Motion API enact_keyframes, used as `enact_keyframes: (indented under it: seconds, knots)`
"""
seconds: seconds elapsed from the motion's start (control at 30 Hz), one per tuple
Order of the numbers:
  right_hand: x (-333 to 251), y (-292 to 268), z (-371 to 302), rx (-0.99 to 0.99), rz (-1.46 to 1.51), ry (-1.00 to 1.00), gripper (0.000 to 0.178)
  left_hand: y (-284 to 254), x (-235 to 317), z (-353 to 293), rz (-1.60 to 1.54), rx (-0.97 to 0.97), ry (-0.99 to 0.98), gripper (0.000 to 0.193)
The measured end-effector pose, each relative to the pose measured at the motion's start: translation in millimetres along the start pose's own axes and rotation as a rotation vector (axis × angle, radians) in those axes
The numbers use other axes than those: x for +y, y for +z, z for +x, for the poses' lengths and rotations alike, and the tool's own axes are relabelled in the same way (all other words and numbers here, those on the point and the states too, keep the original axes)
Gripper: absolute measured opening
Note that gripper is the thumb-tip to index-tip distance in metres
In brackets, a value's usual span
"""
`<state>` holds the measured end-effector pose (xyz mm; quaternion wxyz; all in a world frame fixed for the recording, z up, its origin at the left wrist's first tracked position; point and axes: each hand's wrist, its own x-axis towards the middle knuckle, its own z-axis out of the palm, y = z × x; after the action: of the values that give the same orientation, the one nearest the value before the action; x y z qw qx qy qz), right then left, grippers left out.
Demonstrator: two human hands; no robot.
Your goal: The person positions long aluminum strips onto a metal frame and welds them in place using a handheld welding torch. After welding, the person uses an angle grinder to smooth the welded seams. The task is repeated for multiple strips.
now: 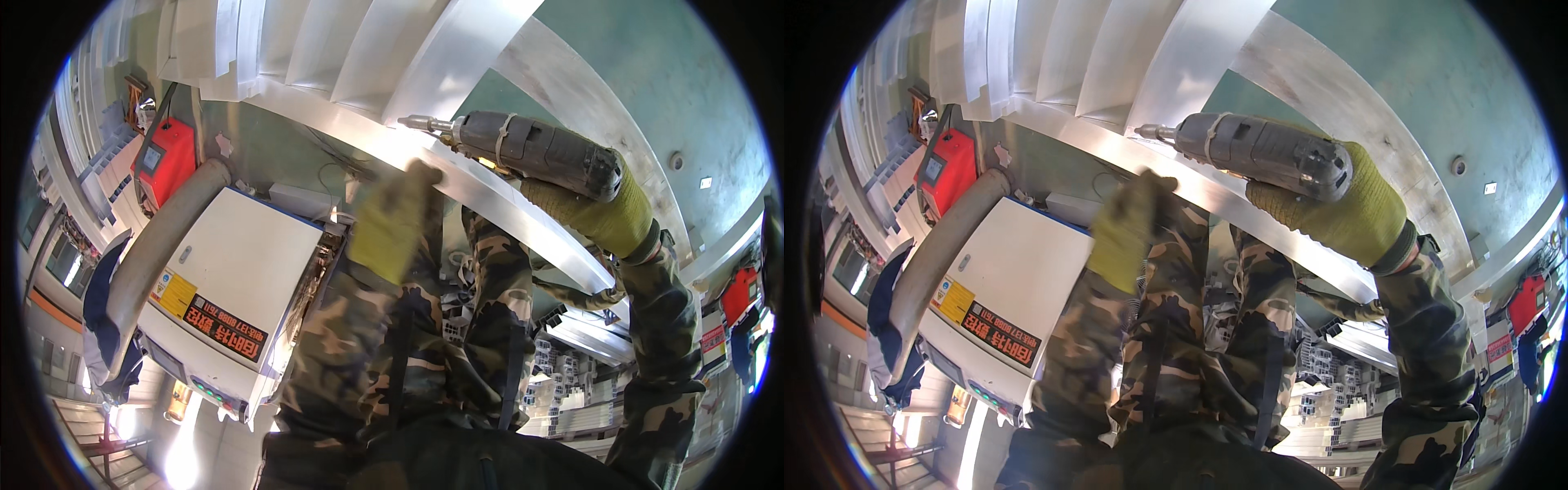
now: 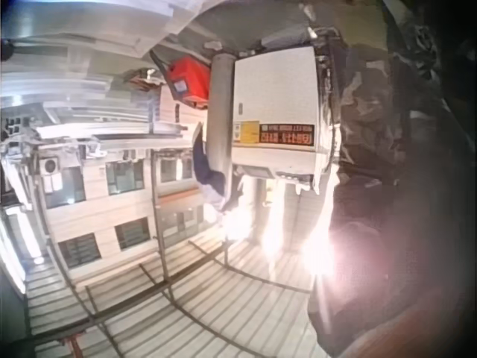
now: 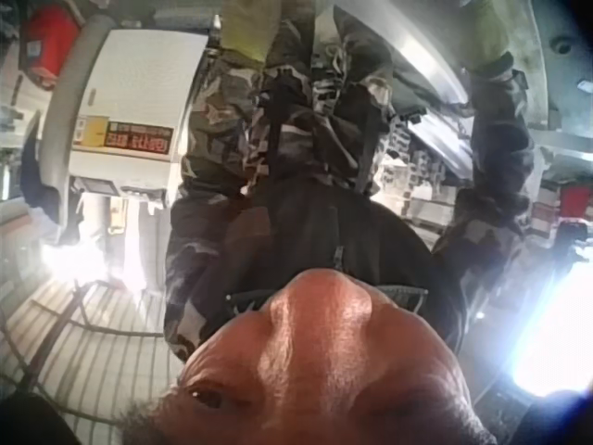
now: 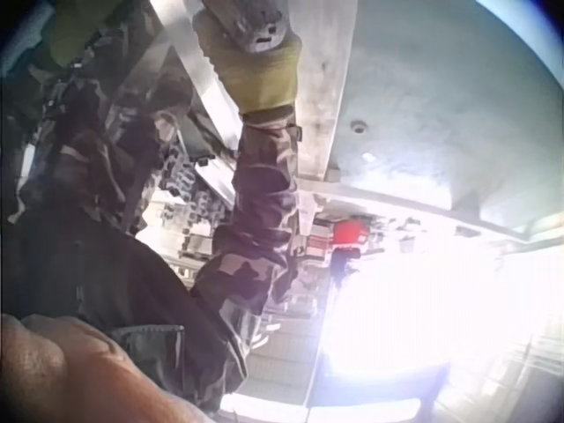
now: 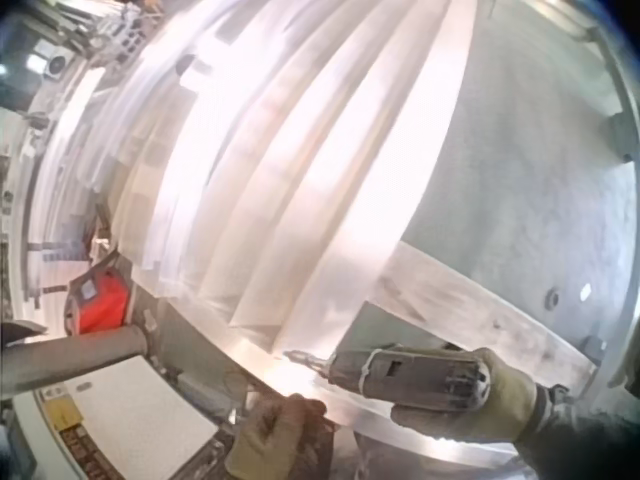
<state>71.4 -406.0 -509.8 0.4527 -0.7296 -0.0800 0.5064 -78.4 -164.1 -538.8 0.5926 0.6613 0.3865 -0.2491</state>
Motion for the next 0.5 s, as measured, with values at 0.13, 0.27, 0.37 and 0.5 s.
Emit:
enact_keyframes:
  seconds: [0.13,0.27,0.37,0.5]
  knots:
    - [21,19,13,-0.01,0.05,-0.115,0.033,47,-16,-19,-0.343,-0.106,-0.204,0.057]
    - [19,19,13,-0.011,0.03,-0.13,0.037,60,-17,-8,-0.427,-0.093,-0.132,0.054]
    - [17,24,15,-0.035,0.095,-0.109,0.041,56,-18,-2,-0.412,-0.103,-0.136,0.052]
    - [13,21,14,-0.073,0.067,-0.024,0.046,57,-20,-1,-0.438,-0.078,-0.129,0.053]
